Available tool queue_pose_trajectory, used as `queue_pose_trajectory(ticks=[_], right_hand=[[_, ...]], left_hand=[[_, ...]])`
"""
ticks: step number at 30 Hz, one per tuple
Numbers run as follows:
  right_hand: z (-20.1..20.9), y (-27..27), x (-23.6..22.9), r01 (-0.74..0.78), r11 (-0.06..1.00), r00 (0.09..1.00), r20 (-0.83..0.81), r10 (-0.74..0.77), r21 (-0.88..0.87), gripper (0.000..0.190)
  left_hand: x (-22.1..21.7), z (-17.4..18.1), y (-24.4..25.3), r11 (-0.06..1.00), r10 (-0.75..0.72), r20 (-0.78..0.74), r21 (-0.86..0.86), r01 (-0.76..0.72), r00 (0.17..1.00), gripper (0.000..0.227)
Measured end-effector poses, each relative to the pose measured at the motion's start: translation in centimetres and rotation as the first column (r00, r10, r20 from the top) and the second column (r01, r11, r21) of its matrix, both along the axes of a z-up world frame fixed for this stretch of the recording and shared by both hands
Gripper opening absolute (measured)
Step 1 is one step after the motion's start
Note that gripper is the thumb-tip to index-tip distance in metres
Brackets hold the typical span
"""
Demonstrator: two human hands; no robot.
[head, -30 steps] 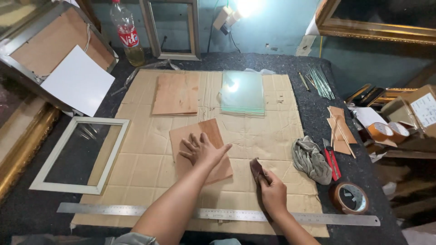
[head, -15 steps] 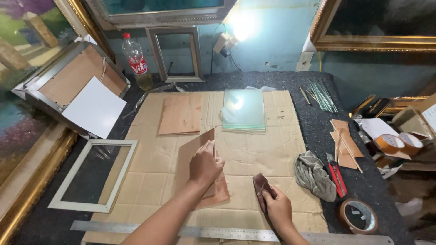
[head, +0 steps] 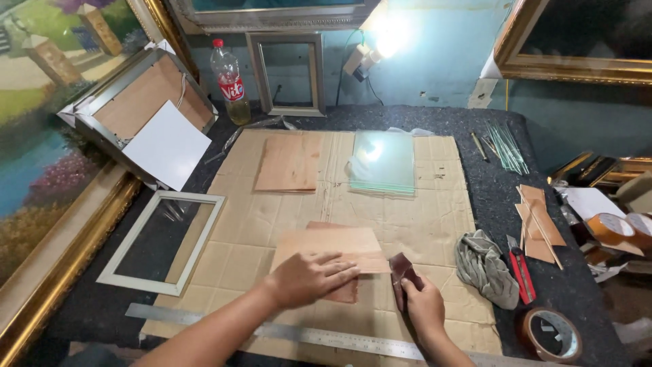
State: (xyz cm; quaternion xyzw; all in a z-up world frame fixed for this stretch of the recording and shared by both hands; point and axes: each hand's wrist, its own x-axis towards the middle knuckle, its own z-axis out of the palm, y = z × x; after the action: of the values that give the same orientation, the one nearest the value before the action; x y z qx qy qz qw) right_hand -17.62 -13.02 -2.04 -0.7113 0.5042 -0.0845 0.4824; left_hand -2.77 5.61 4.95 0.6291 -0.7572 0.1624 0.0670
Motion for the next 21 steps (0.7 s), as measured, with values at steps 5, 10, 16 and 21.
queue_pose_trajectory(ticks=[5, 10, 16, 21], right_hand=[[1.8, 2.0, -0.2, -0.139, 0.989, 0.989, -0.049, 0.136, -0.055, 0.031], [1.1, 2.2, -0.2, -0.083, 0.992, 0.996, 0.021, 0.086, -0.096, 0.026], [0.5, 2.3, -0.2, -0.098, 0.988, 0.995, -0.010, 0.097, -0.120, 0.028], [0.2, 2.4, 0.0, -0.076, 0.990, 0.997, 0.011, 0.078, -0.117, 0.030]], left_hand=[[3.4, -5.6, 2.2, 0.991, -0.051, -0.054, 0.123, 0.058, 0.997, 0.031], [2.8, -5.1, 1.9, 0.959, 0.232, -0.172, 0.207, -0.195, 0.957, 0.060], [1.9, -4.8, 2.0, 0.670, 0.708, -0.292, 0.564, -0.482, 0.643, 0.095], [0.9, -5.2, 1.9, 0.557, 0.825, -0.311, 0.587, -0.587, 0.472, 0.085]])
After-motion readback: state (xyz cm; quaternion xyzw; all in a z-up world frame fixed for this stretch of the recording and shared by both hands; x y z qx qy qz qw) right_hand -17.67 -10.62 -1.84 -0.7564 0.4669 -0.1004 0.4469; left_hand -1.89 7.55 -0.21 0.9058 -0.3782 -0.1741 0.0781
